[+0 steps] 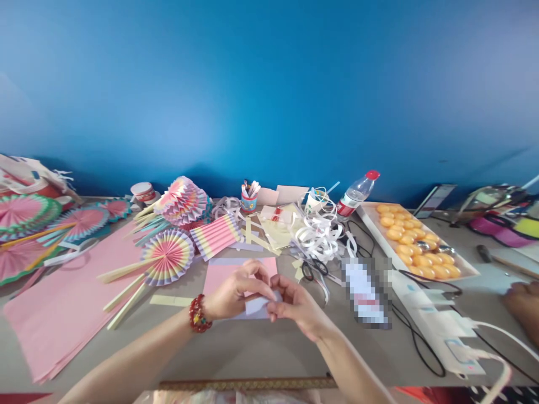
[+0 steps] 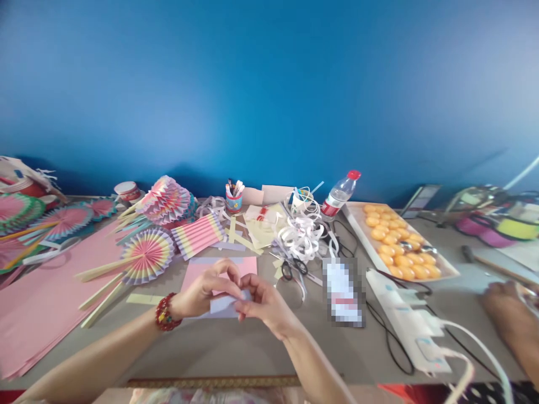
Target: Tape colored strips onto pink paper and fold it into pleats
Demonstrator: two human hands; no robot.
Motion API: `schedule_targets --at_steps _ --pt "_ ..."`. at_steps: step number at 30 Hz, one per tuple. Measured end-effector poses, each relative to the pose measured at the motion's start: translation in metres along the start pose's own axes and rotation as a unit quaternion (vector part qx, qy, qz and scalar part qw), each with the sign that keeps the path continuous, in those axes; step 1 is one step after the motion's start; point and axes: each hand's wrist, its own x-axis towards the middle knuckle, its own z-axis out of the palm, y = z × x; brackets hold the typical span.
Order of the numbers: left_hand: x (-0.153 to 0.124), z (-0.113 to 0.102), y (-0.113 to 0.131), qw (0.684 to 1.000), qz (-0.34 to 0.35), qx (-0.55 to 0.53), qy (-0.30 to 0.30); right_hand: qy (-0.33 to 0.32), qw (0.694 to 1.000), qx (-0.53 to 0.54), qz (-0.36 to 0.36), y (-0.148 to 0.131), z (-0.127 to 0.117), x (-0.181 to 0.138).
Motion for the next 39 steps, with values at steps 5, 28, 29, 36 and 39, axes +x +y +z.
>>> schedule_targets --at_steps 5,28,29,36,39 --pt "-0.01 0.004 -0.007 0.996 -0.036 -0.076 -0.004 0.044 0.998 0.033 0.037 0.01 -0.004 -0.01" --pt "-0.026 0.034 0.004 0.943 -0.326 -0.068 -0.007 0.17 0.954 -0.248 0.001 0.019 -0.022 -0.03" --pt "-0.027 0.034 0.004 0.945 -0.324 -0.05 -0.01 0.168 0.951 -0.258 0.007 0.019 -0.023 -0.03" --pt "-0.039 0.034 0.002 0.968 -0.21 0.129 -0.039 0.169 0.947 -0.268 0.055 0.021 -0.027 -0.03" --pt "-0.051 0.038 -0.002 0.969 -0.096 0.219 -0.068 0.186 0.951 -0.229 0.091 0.022 -0.033 -0.033"
